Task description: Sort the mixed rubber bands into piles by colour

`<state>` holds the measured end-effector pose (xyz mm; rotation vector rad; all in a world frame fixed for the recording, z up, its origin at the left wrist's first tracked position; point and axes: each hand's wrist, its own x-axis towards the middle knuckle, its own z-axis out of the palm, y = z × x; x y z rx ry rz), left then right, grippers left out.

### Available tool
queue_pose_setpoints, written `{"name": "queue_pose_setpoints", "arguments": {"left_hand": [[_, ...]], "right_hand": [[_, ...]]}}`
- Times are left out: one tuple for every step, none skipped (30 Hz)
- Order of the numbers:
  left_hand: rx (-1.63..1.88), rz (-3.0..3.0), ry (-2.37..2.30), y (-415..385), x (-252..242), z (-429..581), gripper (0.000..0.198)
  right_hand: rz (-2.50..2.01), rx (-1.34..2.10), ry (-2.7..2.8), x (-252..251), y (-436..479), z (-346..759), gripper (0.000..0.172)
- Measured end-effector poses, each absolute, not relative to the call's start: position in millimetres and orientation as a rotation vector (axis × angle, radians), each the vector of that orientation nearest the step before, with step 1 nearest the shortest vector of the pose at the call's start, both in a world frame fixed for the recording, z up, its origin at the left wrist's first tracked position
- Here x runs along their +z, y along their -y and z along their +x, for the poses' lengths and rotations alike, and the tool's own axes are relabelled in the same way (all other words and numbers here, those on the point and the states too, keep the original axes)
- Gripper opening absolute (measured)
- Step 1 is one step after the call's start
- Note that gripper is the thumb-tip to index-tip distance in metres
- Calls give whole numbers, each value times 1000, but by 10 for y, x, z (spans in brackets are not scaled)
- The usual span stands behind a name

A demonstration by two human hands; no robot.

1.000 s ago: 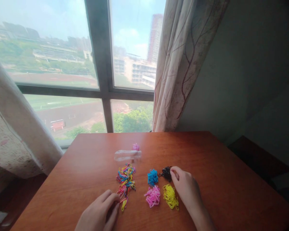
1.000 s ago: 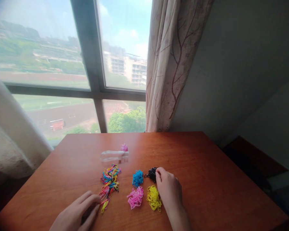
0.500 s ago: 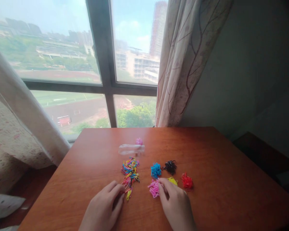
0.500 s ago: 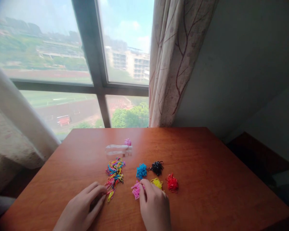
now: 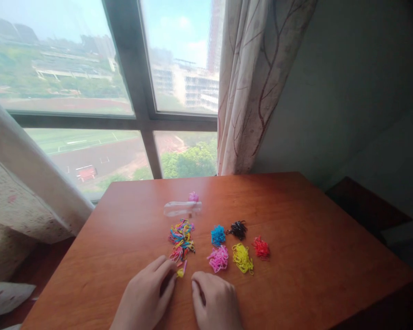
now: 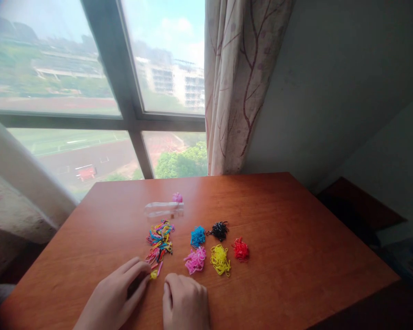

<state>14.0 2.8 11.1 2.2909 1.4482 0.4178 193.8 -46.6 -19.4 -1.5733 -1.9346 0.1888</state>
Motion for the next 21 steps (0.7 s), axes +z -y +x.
{"name": "queue_pose_setpoints", "arguments": {"left_hand": [[429,2286,-1445,-34,109,137,20],[442,2281,-1443,-38,109,136,19],[456,2276,-1441,-41,109,136,18],[471,2272,-1439,-43,111,137,17],[485,2265,-1436,-44,112,139,15],[499,2256,-1430,-44,114,143,14],[512,2245,-1418,-44,115,146,13],[522,2234,-1403,-43,115,151,12],[529,2224,-1385,-43,115,155,12],[535,2214,-1369,-41,114,160,12],[538,2206,-1351,-38,115,165,12],[539,2198,-1332,-34,116,169,12],[534,2189,-1313,-27,118,173,12],[528,2182,-1293,-19,121,178,12],[522,2177,-1273,-9,126,183,12],[516,2174,-1251,1,131,188,12],[510,2172,-1228,9,137,193,13],[508,2171,-1208,16,143,199,13],[508,2170,-1190,19,149,206,14],[508,2169,-1176,20,154,212,15],[507,2169,-1170,18,158,217,16]], "right_hand": [[-1575,197,1926,-178,467,1937,21],[-1576,207,1920,-165,468,1937,21],[-1578,217,1913,-156,469,1937,21],[-1579,229,1907,-150,470,1937,21],[-1579,243,1903,-147,471,1937,20],[-1581,259,1900,-147,471,1938,20],[-1586,274,1897,-147,472,1938,19],[-1593,288,1896,-148,472,1939,18],[-1602,299,1895,-148,472,1940,17],[-1609,307,1896,-147,472,1941,17],[-1615,313,1895,-146,472,1943,18],[-1621,317,1893,-146,472,1945,19],[-1625,317,1891,-145,471,1947,22],[-1629,314,1890,-145,471,1948,25],[-1632,308,1891,-145,469,1949,27],[-1634,304,1891,-145,468,1950,28],[-1634,305,1892,-145,467,1949,28],[-1630,310,1893,-145,465,1948,26],[-1623,323,1892,-145,465,1946,22],[-1614,338,1890,-144,465,1944,20],[-1606,352,1885,-141,466,1942,19]]}}
